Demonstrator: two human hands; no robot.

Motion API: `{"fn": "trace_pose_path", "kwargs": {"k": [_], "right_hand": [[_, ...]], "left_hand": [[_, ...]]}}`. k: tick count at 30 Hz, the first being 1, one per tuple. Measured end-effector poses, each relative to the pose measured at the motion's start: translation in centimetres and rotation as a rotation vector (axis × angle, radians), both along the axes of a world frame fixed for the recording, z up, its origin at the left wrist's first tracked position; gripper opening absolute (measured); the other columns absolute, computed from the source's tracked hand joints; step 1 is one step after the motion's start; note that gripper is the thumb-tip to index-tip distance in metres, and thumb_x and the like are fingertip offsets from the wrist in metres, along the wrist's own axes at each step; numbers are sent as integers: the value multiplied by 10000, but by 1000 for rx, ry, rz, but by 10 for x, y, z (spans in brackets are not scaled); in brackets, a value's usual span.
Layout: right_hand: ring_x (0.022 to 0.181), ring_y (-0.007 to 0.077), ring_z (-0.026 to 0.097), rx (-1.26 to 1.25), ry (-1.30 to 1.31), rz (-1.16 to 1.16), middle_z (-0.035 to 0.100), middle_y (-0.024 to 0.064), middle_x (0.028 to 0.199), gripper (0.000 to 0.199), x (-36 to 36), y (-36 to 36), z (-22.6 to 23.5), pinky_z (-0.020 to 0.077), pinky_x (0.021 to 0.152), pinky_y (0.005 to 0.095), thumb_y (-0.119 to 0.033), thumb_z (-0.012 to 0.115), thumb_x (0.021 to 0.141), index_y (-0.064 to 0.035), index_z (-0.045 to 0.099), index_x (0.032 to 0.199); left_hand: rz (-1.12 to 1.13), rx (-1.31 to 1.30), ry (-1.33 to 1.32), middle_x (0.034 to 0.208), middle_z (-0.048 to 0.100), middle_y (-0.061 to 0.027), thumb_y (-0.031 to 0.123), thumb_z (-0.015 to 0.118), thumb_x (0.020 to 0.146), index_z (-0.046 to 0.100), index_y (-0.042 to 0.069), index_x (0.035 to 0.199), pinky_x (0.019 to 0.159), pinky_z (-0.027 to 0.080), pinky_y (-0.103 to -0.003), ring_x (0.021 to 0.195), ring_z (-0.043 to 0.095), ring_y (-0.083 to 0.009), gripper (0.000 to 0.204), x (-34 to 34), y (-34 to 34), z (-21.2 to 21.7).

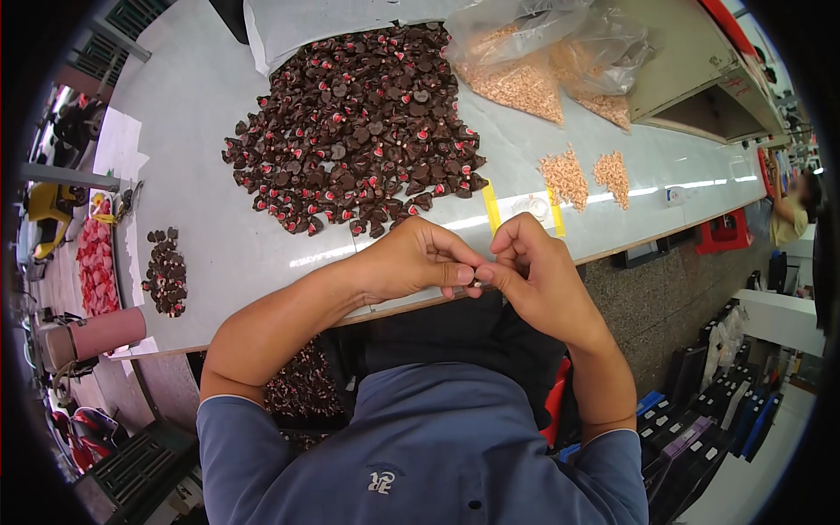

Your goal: Sorting small plastic components into groups based on color or type on a workbench in a factory.

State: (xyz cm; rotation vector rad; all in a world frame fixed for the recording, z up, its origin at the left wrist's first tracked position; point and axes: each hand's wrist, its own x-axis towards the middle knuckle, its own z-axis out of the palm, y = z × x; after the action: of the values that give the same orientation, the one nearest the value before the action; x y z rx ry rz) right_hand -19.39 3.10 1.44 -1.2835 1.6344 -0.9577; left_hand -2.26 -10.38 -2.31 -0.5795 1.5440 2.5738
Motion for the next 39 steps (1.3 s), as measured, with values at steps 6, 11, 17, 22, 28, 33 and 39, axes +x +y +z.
{"fn": "trace_pose_path", "kwargs": {"k": [6, 11, 17, 22, 28, 33, 39], "right_hand": [[577, 29, 428, -19, -76, -7, 489, -30, 665, 207, -1, -3, -1, 328, 497, 210, 6, 675, 876, -47, 492, 955], [533, 23, 388, -301, -360, -468, 467, -47, 672, 82, -10, 6, -11, 306, 464, 193, -59, 589, 943, -57, 524, 994], [550, 12, 353, -453, -225, -609, 420, -65, 685, 61, -46, 44, -30, 270, 464, 183, -94, 555, 977, -63, 531, 1024], [545, 9, 319, -515, -204, -599, 395, -60, 675, 68, -56, 45, -22, 241, 479, 181, -105, 547, 990, -61, 511, 954], [536, 3, 326, -483, -199, -579, 391, -62, 654, 83, -59, 37, -31, 235, 466, 166, -128, 558, 992, -61, 528, 955], [533, 2, 328, -492, -189, -588, 398, -62, 653, 94, -60, 39, -26, 239, 464, 169, -134, 568, 987, -63, 524, 945], [547, 3, 339, -459, -187, -566, 428, -58, 679, 119, -49, 40, -17, 247, 479, 180, -136, 584, 975, -63, 512, 915]], "left_hand": [[-38, -29, -10, 937, 728, -128, 65, 695, 890, 707, -30, 1066, 667, 535, -245, 839, 692, -153, 201, 1, -3, -2], [10, -44, -4, 1099, 704, -149, 178, 728, 881, 691, -33, 1090, 700, 541, -274, 914, 700, -201, 299, 14, -4, 6], [93, -241, 171, 1036, 698, -130, 108, 702, 898, 646, -50, 1102, 727, 543, -284, 910, 680, -174, 264, 17, -11, 30], [786, -1681, -157, 920, 669, -117, 102, 719, 797, 682, 63, 1070, 723, 528, -386, 815, 642, -277, 278, 96, -47, 33], [725, -2124, -792, 974, 694, -119, 108, 704, 773, 662, 36, 1124, 858, 462, -480, 1074, 594, -340, 361, 235, -83, 21], [659, -2137, -863, 987, 671, -128, 69, 703, 769, 643, 51, 1112, 855, 455, -451, 1077, 590, -334, 349, 229, -80, 35], [500, -1677, -315, 900, 638, -109, 36, 701, 786, 639, 62, 1016, 810, 467, -423, 955, 612, -304, 240, 180, -80, 23]]}}
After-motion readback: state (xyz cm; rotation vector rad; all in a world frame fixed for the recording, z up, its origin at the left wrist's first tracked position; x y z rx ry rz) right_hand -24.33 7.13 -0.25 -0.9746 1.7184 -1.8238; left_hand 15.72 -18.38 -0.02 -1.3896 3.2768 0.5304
